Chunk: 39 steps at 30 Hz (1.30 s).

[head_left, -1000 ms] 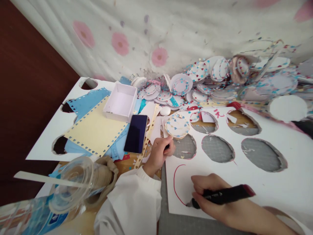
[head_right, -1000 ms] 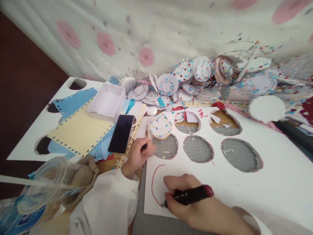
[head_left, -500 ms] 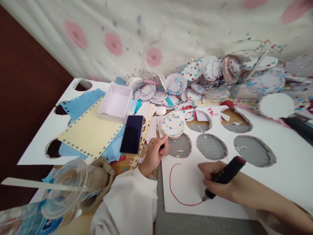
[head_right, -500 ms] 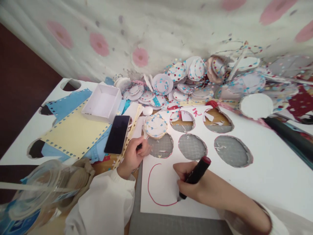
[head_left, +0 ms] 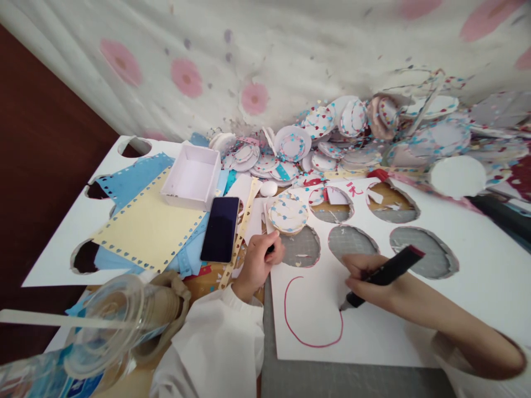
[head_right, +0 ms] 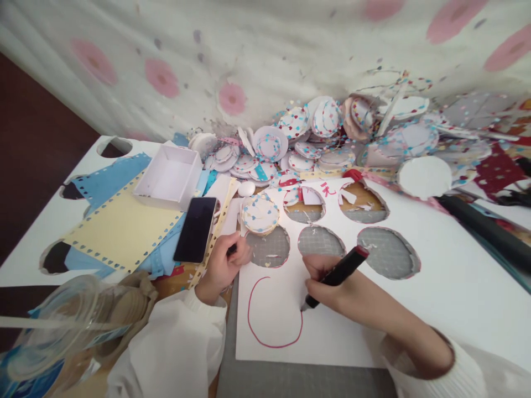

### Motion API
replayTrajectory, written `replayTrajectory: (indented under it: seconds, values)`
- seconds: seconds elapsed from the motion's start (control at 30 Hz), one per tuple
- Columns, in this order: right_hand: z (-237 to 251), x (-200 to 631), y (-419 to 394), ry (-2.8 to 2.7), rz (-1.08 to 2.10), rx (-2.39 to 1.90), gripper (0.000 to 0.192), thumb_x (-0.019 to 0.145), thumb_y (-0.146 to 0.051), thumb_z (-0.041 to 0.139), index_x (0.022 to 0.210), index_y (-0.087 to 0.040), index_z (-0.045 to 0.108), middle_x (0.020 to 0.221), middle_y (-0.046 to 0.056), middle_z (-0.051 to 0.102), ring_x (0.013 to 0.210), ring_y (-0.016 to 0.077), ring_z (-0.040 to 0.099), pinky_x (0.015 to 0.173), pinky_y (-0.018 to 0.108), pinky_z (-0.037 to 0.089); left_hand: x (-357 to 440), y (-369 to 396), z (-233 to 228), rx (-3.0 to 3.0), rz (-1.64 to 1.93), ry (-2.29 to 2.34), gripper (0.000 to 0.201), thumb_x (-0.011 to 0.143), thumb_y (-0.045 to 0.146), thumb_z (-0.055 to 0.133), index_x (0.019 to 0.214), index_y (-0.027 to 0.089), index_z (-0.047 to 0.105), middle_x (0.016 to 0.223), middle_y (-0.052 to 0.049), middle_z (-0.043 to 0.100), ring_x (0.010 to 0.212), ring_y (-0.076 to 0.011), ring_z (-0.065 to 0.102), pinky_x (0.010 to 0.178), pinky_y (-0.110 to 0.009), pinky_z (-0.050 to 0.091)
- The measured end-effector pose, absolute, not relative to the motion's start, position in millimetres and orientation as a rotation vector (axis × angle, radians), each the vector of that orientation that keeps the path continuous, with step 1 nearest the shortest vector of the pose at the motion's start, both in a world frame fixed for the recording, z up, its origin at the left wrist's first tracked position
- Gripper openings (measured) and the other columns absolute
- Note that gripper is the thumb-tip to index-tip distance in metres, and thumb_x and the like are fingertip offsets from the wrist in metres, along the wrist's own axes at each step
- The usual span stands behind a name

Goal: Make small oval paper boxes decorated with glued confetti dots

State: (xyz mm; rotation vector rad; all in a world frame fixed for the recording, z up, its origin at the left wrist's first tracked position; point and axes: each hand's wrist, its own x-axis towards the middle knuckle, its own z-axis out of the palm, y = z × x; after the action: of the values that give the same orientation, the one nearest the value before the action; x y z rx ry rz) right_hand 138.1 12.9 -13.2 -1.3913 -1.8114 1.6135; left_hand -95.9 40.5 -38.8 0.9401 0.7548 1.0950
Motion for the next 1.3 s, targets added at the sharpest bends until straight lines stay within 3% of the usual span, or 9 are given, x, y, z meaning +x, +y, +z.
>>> replayTrajectory:
  seconds: [0.23, 0.87, 1.13, 1.3]
  values:
    - [-12.5, 134.4, 18.5, -1.787, 1.397, -1.440, 0.034, 0.078, -0.032, 0.051, 0.058, -0.024, 0.025, 0.058, -0.005, 0.028, 0.054, 0.0134, 0.030, 0.049, 0.027, 0.026, -96.4, 40.9, -40.8, 0.942, 1.091, 0.740, 0.058, 0.086, 0.048, 0.054, 0.044, 0.019, 0.025, 0.039, 0.008, 0.019, 0.038, -0.0052, 0.019, 0.047, -0.029, 0.012]
    - [-23.0, 109.2, 10.3, -1.755, 1.104, -1.376, 0.033, 0.087, -0.031, 0.049, 0.061, -0.024, 0.030, 0.058, -0.005, 0.034, 0.055, 0.0131, 0.034, 0.051, 0.028, 0.027, -95.5, 40.6, -40.7, 0.952, 1.102, 0.738, 0.057, 0.087, 0.046, 0.053, 0.044, 0.020, 0.026, 0.039, 0.008, 0.020, 0.037, -0.0054, 0.020, 0.047, -0.029, 0.012]
    - [-30.8, 96.5, -2.7, -1.692, 1.191, -1.338, 0.032, 0.088, -0.033, 0.055, 0.062, -0.022, 0.040, 0.059, -0.004, 0.041, 0.056, 0.0126, 0.038, 0.052, 0.027, 0.030, -96.3, 40.6, -43.4, 0.964, 1.104, 0.733, 0.056, 0.088, 0.044, 0.052, 0.045, 0.020, 0.026, 0.040, 0.008, 0.021, 0.038, -0.0056, 0.020, 0.048, -0.029, 0.013]
    - [-13.7, 123.4, -1.9, -0.999, 1.472, -1.128, 0.033, 0.090, -0.038, 0.057, 0.066, -0.022, 0.041, 0.049, -0.008, 0.031, 0.045, 0.0093, 0.026, 0.045, 0.024, 0.023, -96.5, 40.7, -43.5, 0.960, 1.110, 0.742, 0.056, 0.088, 0.045, 0.053, 0.045, 0.020, 0.026, 0.041, 0.008, 0.020, 0.039, -0.0057, 0.020, 0.048, -0.029, 0.013]
